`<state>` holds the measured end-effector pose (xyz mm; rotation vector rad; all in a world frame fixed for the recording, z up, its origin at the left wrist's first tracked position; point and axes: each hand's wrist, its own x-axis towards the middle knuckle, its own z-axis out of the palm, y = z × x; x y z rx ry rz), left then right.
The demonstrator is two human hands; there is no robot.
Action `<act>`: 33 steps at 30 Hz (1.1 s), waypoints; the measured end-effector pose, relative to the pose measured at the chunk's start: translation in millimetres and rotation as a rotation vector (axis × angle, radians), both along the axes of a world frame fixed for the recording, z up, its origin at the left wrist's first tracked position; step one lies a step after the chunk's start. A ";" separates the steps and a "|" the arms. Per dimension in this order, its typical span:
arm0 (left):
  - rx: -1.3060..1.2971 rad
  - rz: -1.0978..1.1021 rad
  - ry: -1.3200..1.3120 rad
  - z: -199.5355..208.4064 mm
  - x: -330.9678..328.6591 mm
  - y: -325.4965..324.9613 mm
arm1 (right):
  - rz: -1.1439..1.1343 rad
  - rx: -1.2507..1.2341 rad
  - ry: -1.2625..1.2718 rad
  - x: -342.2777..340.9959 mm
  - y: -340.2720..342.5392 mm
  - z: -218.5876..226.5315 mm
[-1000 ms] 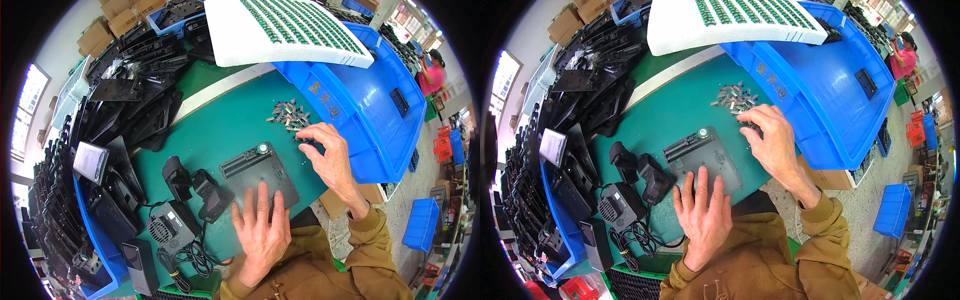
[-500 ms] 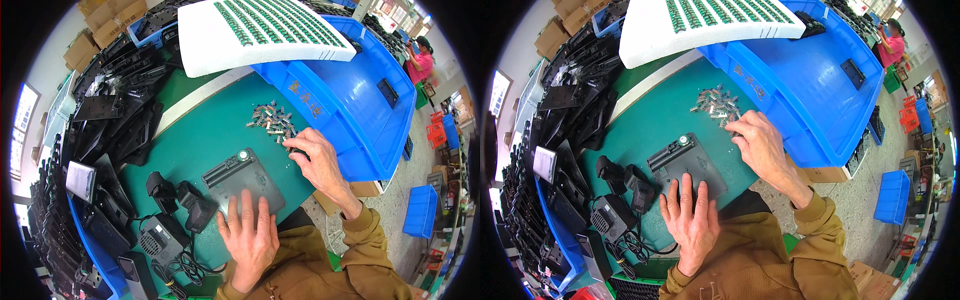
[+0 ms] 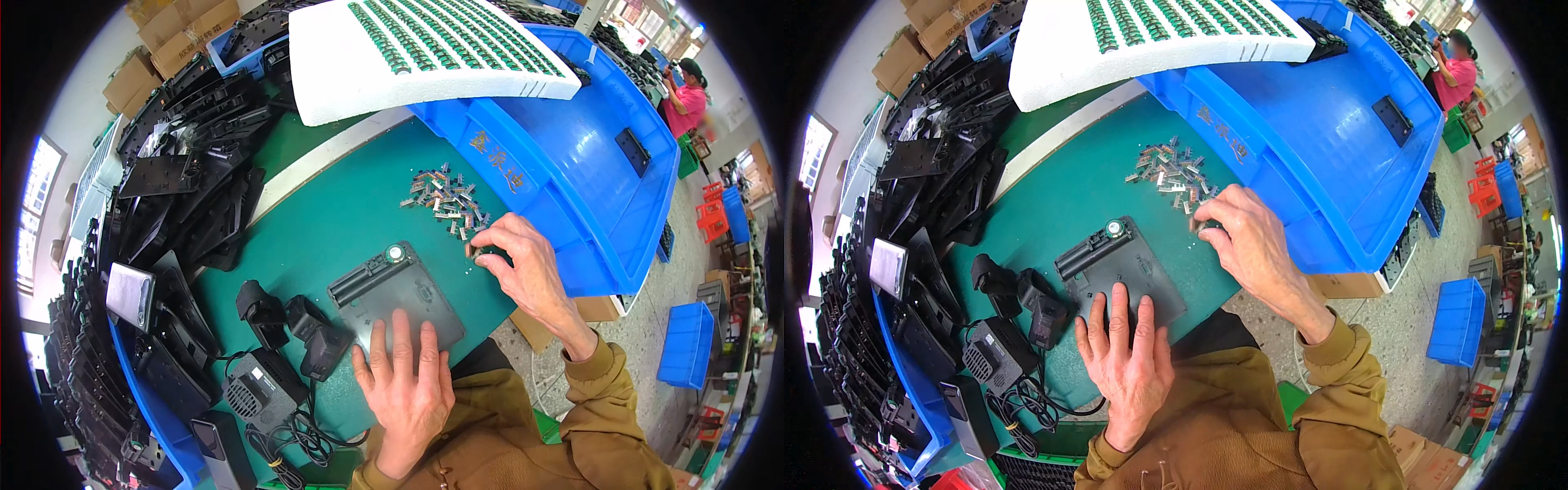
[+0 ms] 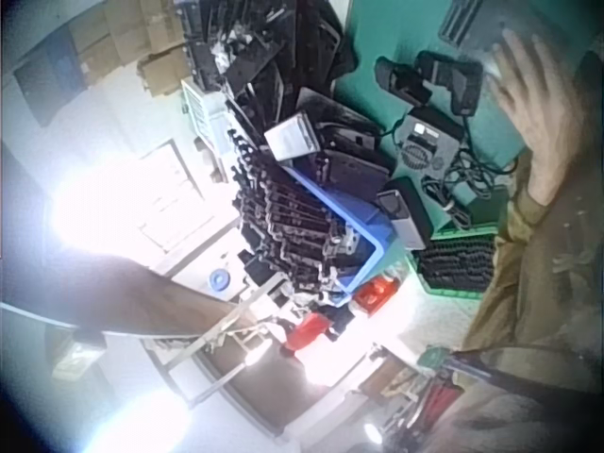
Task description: The person assembles small electronic units by hand, inserting electronic components into plastic housings.
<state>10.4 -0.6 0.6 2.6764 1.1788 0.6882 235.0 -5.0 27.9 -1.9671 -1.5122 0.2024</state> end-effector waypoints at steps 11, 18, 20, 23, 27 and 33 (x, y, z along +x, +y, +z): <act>0.000 0.005 0.002 -0.7 1.0 0.1 | 0.094 0.057 -0.004 -1.0 -0.4 -7.2; -0.015 0.008 0.007 -0.3 -0.3 0.5 | 0.130 0.003 0.476 -2.3 -2.9 2.9; -0.015 0.009 0.003 -0.5 0.1 0.2 | 0.178 -0.001 0.623 0.2 -4.5 4.4; -0.011 0.009 -0.002 -1.2 0.5 0.0 | 0.206 -0.052 0.992 0.0 -4.5 7.8; -0.003 0.010 -0.011 -1.3 0.8 -0.2 | 0.197 -0.114 1.219 -5.1 -4.3 5.2; -0.051 0.000 -0.038 1.0 0.3 -0.3 | 0.210 -0.099 1.063 -14.9 -0.1 9.9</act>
